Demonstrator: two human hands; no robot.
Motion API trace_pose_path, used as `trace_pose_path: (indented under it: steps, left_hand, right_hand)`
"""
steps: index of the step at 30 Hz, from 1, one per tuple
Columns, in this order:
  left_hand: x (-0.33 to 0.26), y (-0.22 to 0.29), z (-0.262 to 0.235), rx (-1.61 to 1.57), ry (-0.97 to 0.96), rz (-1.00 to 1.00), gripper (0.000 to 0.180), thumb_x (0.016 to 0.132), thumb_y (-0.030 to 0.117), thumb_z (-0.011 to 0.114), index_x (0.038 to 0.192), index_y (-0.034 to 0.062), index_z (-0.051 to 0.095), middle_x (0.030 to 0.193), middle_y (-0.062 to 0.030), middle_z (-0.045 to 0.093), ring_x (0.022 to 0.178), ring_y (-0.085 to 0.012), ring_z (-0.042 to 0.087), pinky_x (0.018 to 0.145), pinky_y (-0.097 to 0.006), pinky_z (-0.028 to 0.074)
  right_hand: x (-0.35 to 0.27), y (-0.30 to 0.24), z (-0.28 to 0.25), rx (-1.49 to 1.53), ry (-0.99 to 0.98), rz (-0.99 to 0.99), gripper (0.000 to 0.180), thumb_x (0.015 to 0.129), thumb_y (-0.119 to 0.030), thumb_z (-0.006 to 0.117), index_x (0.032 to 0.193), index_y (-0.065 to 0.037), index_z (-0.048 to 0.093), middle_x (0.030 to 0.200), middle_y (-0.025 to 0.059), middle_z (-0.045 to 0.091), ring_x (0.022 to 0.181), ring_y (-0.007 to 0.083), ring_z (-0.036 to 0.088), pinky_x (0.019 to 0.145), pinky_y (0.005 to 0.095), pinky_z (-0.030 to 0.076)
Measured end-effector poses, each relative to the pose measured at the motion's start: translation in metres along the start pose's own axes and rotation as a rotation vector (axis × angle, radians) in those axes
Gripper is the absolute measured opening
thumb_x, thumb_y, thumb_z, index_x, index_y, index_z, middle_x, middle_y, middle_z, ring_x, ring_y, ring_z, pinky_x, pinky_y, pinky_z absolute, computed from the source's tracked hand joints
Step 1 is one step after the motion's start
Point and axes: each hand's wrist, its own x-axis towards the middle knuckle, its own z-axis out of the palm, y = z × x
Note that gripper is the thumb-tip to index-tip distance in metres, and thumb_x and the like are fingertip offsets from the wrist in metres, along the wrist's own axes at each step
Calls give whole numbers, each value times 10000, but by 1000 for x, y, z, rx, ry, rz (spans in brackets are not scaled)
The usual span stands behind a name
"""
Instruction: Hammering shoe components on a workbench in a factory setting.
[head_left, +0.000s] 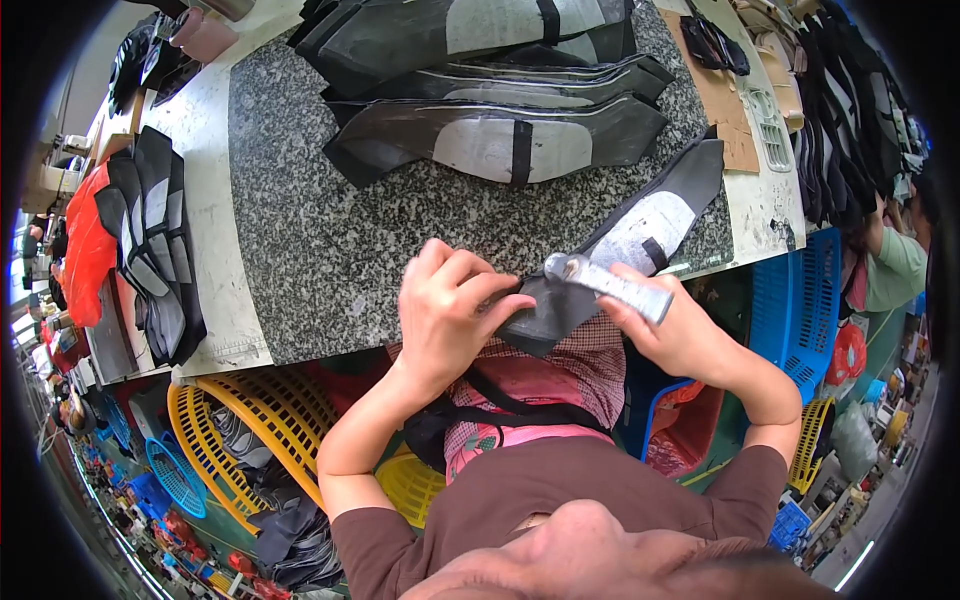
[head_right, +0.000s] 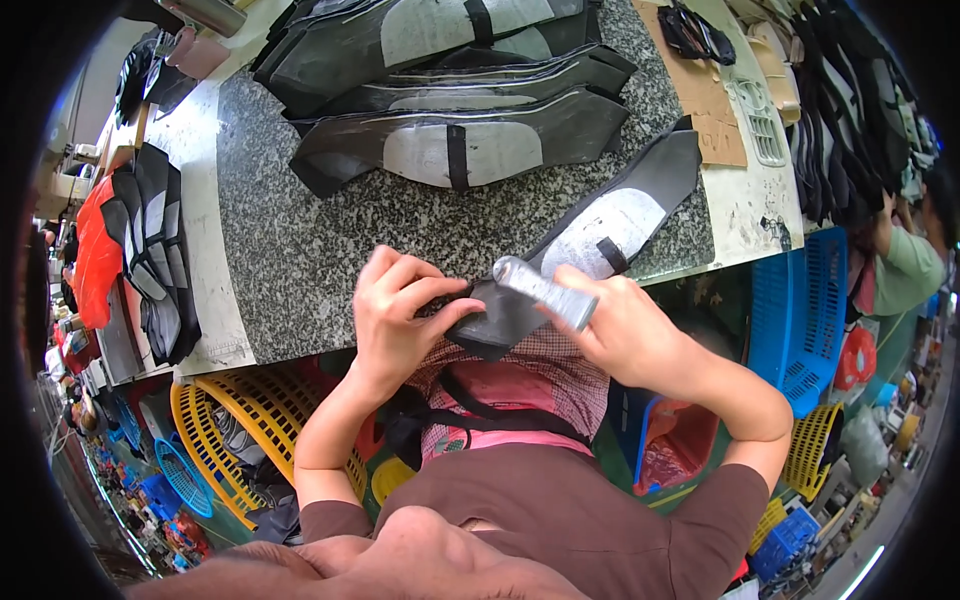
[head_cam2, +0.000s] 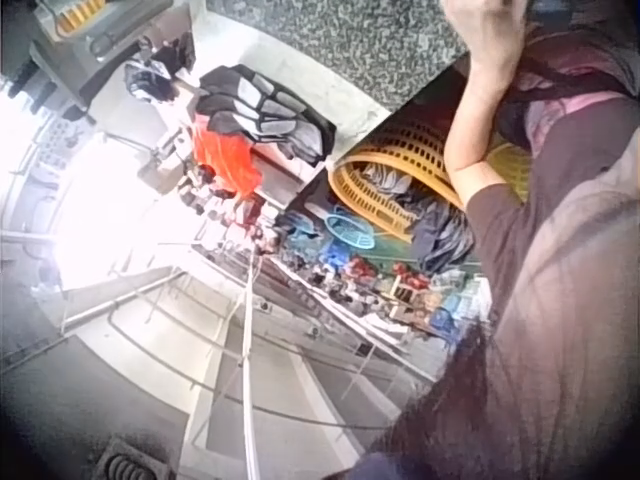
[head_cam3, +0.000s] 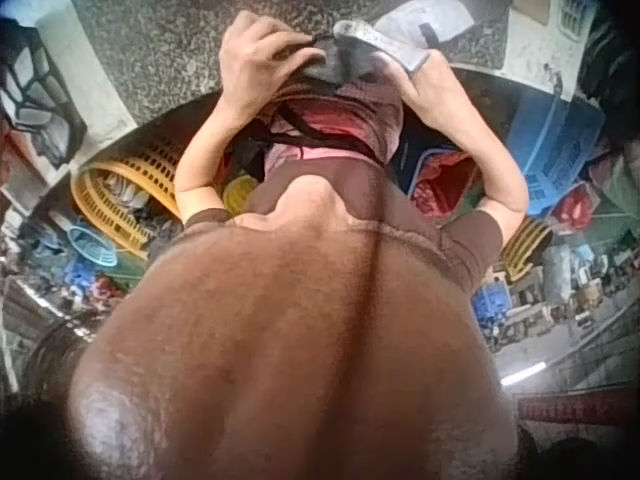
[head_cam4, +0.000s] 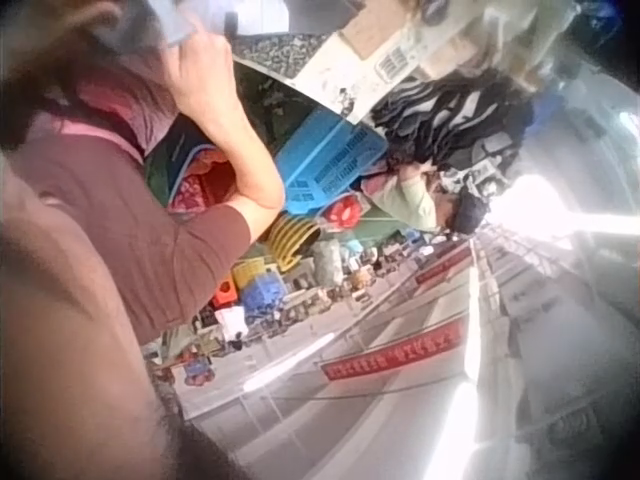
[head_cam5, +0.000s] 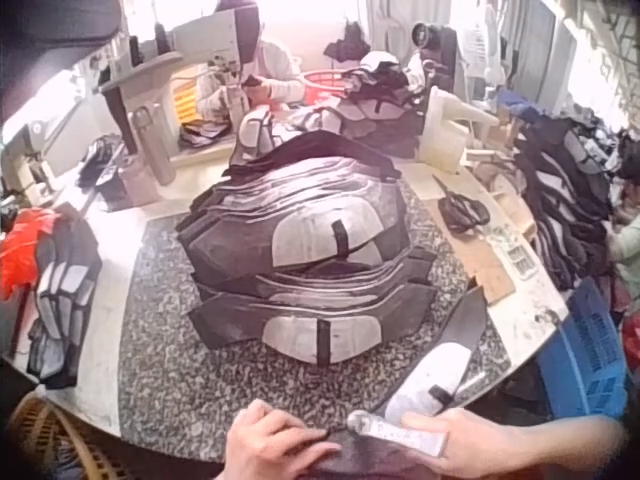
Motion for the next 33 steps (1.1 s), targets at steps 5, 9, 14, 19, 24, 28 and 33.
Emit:
trace_pose_path:
  steps: [5, 9, 14, 19, 24, 28, 33]
  left_hand:
    - [-14, 3, 14, -79, 65, -18, 168, 746, 142, 895, 870, 96, 791, 829, 8, 692, 798, -216, 596, 698, -372, 468]
    - [-18, 7, 14, 95, 55, 148, 226, 783, 128, 849, 991, 85, 770, 846, 4, 667, 779, -215, 580, 665, -366, 444]
    - [-22, 10, 14, 322, -22, 287, 256, 852, 145, 761, 1074, 21, 741, 891, -40, 640, 807, -235, 576, 657, -362, 438]
    - [-21, 15, 15, 482, 4, 379, 217, 807, 111, 692, 961, -38, 722, 794, -56, 570, 826, -214, 582, 664, -311, 442]
    - [-19, 19, 13, 510, 0, 399, 233, 792, 118, 688, 956, -44, 722, 800, -56, 574, 832, -213, 586, 660, -300, 439]
    - [-21, 19, 14, 549, 7, 411, 250, 790, 122, 680, 963, -53, 724, 845, -72, 623, 864, -212, 608, 669, -291, 447]
    - [-29, 26, 17, 360, -12, 395, 284, 816, 131, 666, 1006, -70, 728, 948, -112, 678, 949, -236, 647, 742, -321, 516]
  right_hand:
    - [6, -9, -7, 50, 119, -60, 143, 984, -87, 667, 1029, 10, 570, 826, 250, 609, 794, 478, 648, 614, 458, 497]
    - [-3, -7, 0, 70, 16, -72, 184, 930, -23, 659, 1085, -5, 560, 807, 218, 626, 789, 483, 651, 632, 479, 503]
    - [8, -7, -1, -84, 53, -163, 185, 922, -31, 688, 1030, -8, 539, 807, 225, 636, 781, 474, 656, 636, 481, 500]
    - [11, 5, 7, -25, 4, -161, 190, 944, -13, 689, 1090, 27, 573, 836, 209, 625, 729, 444, 665, 613, 427, 503]
    - [9, 9, 12, -67, -45, -86, 220, 905, -43, 681, 1072, 7, 546, 841, 238, 628, 802, 475, 658, 649, 484, 509]
    - [10, -2, 5, -31, 0, -128, 242, 891, -36, 672, 1077, -1, 521, 824, 244, 640, 819, 482, 656, 660, 530, 499]
    - [7, 5, 15, -207, -59, -90, 223, 908, -73, 660, 1061, 0, 515, 806, 233, 653, 822, 472, 666, 682, 540, 509]
